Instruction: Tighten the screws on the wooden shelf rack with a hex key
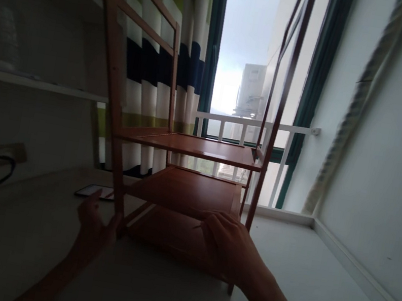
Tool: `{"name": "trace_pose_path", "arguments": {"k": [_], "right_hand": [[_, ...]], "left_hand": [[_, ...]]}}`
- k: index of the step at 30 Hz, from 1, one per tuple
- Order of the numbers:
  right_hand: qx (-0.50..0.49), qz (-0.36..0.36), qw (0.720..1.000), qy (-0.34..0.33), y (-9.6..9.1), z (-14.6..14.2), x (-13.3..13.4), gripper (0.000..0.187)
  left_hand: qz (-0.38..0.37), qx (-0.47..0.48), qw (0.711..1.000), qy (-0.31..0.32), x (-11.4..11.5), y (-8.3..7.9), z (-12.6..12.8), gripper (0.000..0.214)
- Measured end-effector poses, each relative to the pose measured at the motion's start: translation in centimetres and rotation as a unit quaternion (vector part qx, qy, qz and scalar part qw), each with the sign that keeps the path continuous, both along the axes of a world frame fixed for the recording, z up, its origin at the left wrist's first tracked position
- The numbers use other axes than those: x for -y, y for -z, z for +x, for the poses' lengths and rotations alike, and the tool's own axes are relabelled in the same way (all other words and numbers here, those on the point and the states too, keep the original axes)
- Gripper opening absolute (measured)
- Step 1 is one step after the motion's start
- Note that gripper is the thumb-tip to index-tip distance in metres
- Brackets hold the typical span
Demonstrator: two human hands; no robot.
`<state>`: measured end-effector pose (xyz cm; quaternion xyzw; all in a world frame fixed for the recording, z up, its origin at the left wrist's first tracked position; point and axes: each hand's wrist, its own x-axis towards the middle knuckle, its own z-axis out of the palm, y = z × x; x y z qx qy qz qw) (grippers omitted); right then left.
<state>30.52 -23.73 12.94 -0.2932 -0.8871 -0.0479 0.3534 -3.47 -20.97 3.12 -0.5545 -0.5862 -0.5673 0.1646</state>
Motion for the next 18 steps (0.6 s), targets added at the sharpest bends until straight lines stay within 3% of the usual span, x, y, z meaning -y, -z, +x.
{"name": "trace_pose_path", "arguments": {"k": [5,9,12,15,18], "right_hand": [[-0.004,-0.035,0.994,0.103,0.0,-3.7,-1.1,0.026],[-0.002,-0.042,0.983,0.181,-0.5,-5.2,-1.2,0.027],[-0.006,-0.025,0.977,0.21,0.0,-5.8,-1.7,0.027],[-0.019,0.023,0.98,0.196,1.2,-6.0,-2.2,0.023],[-0.035,0.094,0.978,0.183,2.4,-6.2,-2.4,0.024]], "left_hand": [[-0.134,0.027,0.988,0.067,-1.7,2.9,0.1,0.044],[-0.204,-0.002,0.972,0.119,-0.9,3.3,1.8,0.059],[-0.25,-0.034,0.957,0.141,-0.9,3.5,1.3,0.067],[-0.289,-0.055,0.95,0.102,-1.9,3.7,-1.5,0.06],[-0.315,-0.048,0.947,-0.031,-3.0,3.5,-5.8,0.052]]}}
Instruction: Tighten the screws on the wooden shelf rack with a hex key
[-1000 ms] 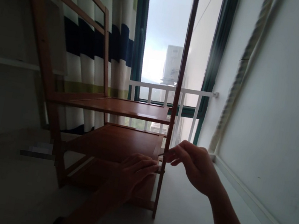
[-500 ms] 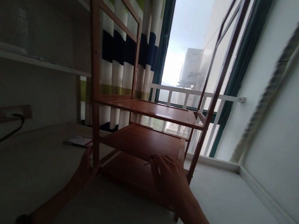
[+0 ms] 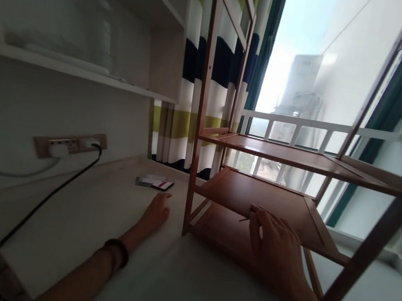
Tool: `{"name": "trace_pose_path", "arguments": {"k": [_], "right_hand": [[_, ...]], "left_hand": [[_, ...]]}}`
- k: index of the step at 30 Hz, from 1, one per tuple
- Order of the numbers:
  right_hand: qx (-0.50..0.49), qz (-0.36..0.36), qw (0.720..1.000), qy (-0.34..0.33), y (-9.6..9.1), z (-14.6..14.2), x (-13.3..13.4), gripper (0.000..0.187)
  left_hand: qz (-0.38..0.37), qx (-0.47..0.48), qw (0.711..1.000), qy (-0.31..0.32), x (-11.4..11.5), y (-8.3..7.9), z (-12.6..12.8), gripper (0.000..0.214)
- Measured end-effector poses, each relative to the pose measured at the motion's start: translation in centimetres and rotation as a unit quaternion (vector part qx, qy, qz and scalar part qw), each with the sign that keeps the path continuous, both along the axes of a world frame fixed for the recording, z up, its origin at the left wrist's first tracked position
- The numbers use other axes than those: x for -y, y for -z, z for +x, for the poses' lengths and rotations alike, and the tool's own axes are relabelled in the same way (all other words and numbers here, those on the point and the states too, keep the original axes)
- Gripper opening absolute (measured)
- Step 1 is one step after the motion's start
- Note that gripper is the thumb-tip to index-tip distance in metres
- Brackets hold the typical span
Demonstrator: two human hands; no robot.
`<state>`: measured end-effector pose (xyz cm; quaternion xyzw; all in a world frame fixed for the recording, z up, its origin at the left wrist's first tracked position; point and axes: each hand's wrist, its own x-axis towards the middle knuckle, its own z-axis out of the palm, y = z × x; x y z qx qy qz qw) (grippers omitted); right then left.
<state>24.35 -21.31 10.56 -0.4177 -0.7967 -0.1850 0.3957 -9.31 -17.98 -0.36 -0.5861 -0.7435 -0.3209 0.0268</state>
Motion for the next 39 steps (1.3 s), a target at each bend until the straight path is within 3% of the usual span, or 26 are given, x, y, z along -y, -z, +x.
{"name": "trace_pose_path", "arguments": {"k": [4,11,20,30,34,39], "right_hand": [[-0.012,0.004,0.999,0.04,0.0,-0.9,-0.1,0.021],[0.047,-0.071,0.991,0.105,-2.1,-2.9,-0.6,0.022],[0.055,-0.016,0.996,0.062,-1.2,-2.2,-1.3,0.022],[0.042,0.01,0.999,0.029,-0.5,-2.3,-1.2,0.027],[0.029,-0.018,0.999,-0.005,-0.6,-2.1,-1.0,0.03],[-0.043,-0.131,0.984,-0.111,-1.7,-1.0,-0.1,0.031]], "left_hand": [[-0.043,-0.044,0.987,-0.151,-1.1,-0.3,-4.6,0.049],[-0.089,-0.101,0.971,-0.198,-2.9,0.1,-6.1,0.053],[-0.093,-0.119,0.965,-0.214,-4.2,0.1,-6.8,0.054],[-0.075,-0.108,0.971,-0.201,-3.5,-0.1,-6.3,0.052],[-0.059,-0.099,0.977,-0.178,-2.6,-0.3,-5.3,0.042],[-0.027,-0.061,0.99,-0.126,-1.2,-0.8,-2.3,0.018]]}}
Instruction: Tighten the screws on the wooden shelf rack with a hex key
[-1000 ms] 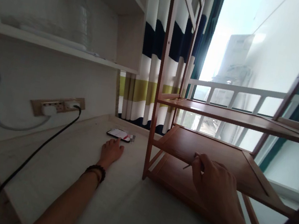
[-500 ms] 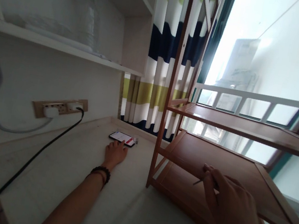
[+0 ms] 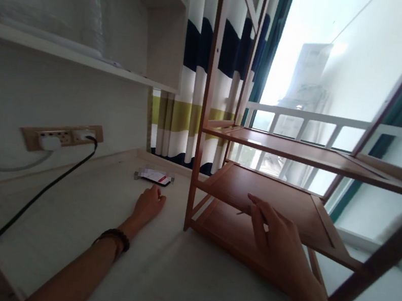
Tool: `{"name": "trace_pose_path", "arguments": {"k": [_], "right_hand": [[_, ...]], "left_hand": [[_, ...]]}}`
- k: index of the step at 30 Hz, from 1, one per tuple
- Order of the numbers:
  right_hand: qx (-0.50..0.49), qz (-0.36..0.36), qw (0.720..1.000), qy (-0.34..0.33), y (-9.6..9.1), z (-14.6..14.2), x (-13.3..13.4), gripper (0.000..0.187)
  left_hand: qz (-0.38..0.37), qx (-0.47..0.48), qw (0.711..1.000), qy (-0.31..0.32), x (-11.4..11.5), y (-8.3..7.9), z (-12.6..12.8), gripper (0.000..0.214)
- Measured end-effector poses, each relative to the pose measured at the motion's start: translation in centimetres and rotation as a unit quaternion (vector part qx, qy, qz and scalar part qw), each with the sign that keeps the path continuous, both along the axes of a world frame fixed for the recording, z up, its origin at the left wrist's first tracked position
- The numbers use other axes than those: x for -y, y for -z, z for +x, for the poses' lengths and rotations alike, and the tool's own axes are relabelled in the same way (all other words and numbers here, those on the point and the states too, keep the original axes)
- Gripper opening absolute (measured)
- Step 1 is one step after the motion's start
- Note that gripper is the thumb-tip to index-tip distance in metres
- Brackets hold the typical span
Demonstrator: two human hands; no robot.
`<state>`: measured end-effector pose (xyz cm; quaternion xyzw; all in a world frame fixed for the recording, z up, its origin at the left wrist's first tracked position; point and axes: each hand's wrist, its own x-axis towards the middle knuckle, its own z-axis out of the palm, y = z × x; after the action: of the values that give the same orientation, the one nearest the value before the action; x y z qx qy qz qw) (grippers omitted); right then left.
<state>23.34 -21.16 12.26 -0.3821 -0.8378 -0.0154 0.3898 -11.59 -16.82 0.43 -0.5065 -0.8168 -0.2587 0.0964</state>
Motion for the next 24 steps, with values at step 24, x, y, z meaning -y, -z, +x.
{"name": "trace_pose_path", "arguments": {"k": [24], "right_hand": [[0.011,-0.296,0.954,-0.035,-4.8,21.9,0.1,0.036]], "left_hand": [[0.135,-0.059,0.817,0.558,3.7,-13.9,32.4,0.025]]}}
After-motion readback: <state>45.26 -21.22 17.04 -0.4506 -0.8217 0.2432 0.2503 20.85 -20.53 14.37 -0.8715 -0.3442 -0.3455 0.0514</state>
